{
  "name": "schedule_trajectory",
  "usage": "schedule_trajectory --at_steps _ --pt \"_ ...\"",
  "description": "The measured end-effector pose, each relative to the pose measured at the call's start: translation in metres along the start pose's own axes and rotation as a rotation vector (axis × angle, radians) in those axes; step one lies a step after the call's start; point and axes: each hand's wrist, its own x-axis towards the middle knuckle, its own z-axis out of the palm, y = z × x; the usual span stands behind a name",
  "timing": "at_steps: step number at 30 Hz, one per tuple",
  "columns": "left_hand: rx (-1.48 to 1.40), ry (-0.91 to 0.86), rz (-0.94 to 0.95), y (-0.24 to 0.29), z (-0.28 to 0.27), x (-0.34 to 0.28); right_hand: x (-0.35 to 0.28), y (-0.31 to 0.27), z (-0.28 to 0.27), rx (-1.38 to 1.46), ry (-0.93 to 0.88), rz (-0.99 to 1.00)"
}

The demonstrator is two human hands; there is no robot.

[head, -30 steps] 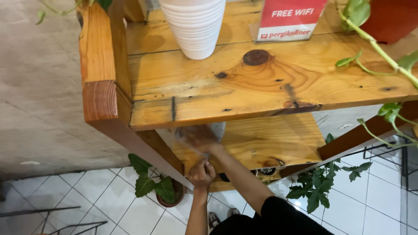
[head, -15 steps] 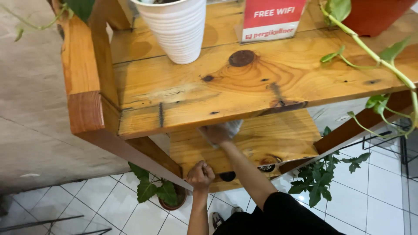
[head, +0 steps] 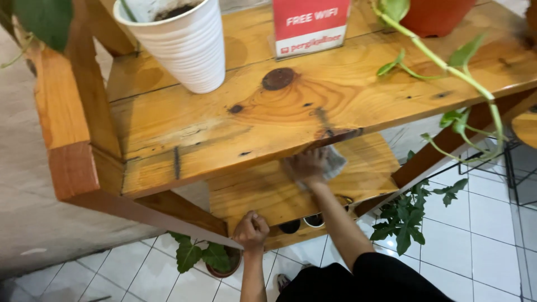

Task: Wiping a wooden shelf with a cloth.

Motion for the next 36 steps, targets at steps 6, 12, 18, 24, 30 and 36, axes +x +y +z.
schedule_trajectory --at_steps 6,12,18,24,30,36 --pt "0.041 0.042 0.028 0.012 0.014 -0.003 -0.045 0.002 -0.054 0.09 0.382 -0.46" --pt "0.026 0.024 0.027 0.001 0.017 0.002 -0.047 0.076 -0.061 0.409 -0.073 -0.116" --pt "0.067 0.054 0.036 0.018 0.021 -0.009 0.001 0.082 -0.038 -0.131 -0.145 0.042" --pt "0.082 0.043 0.037 0.037 0.042 -0.011 -0.046 0.102 -0.06 0.036 -0.252 -0.212" --pt "0.048 0.027 0.024 0.045 0.049 -0.011 -0.008 0.178 -0.043 -0.067 -0.279 0.016" --pt "0.071 0.01 0.012 0.06 0.058 -0.023 0.026 0.149 -0.089 -0.186 -0.458 0.201"
